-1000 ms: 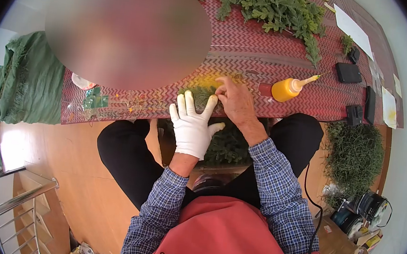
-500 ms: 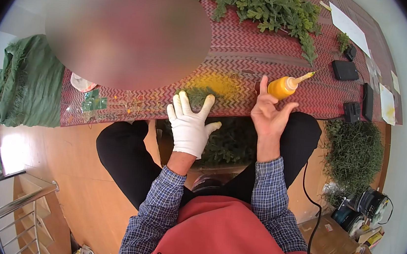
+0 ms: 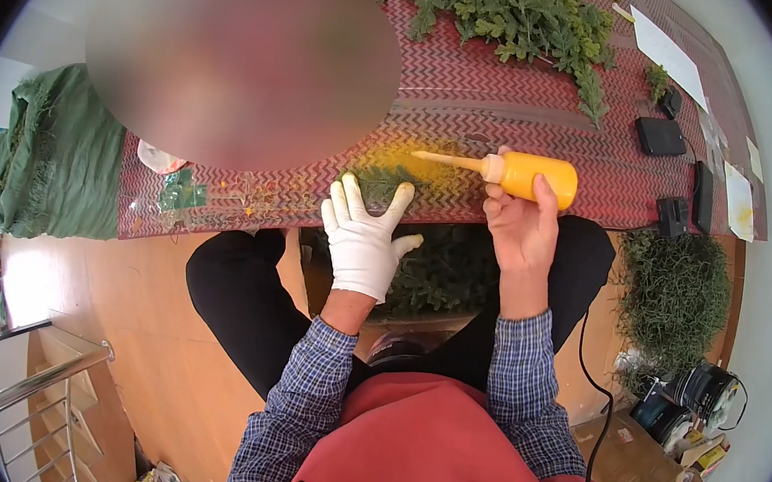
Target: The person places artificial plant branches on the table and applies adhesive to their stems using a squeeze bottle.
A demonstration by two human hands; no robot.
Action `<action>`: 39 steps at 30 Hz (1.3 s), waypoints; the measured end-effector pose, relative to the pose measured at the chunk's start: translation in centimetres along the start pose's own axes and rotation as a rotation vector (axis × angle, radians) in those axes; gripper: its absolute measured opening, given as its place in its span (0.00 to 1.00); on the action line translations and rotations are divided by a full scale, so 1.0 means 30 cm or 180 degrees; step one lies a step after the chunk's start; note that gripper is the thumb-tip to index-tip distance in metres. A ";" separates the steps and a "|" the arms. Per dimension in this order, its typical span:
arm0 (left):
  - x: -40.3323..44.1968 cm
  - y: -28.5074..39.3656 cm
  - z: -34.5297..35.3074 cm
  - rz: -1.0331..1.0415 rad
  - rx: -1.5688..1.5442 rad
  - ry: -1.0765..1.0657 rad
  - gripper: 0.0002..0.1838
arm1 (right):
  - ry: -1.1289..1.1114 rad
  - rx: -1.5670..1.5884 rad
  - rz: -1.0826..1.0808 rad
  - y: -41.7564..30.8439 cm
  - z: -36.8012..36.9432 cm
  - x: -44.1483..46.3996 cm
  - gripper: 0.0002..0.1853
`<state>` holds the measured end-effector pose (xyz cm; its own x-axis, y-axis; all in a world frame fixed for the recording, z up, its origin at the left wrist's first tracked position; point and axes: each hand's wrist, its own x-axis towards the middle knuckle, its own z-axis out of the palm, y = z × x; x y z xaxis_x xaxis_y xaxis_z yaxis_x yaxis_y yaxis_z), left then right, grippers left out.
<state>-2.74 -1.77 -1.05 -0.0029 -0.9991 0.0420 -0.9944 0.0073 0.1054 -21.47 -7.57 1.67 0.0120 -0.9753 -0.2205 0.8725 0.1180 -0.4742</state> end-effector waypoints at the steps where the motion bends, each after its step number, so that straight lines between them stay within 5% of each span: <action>1: 0.002 -0.001 -0.005 -0.0013 -0.0045 0.0005 0.41 | 0.0012 -0.0085 -0.0046 -0.004 0.013 -0.027 0.18; 10: 0.001 -0.013 0.011 -0.0022 -0.0111 0.0036 0.39 | 0.0020 -0.1870 -0.0582 0.103 0.017 -0.094 0.15; 39: 0.005 -0.018 0.000 0.0049 -0.0080 -0.0090 0.42 | 0.0355 -0.2026 -0.1002 0.126 0.014 -0.074 0.09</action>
<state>-2.22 -1.92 -1.11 -0.0216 -0.9996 0.0156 -0.9913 0.0235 0.1298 -18.00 -5.04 0.72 -0.2730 -0.9601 -0.0612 0.3718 -0.0466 -0.9271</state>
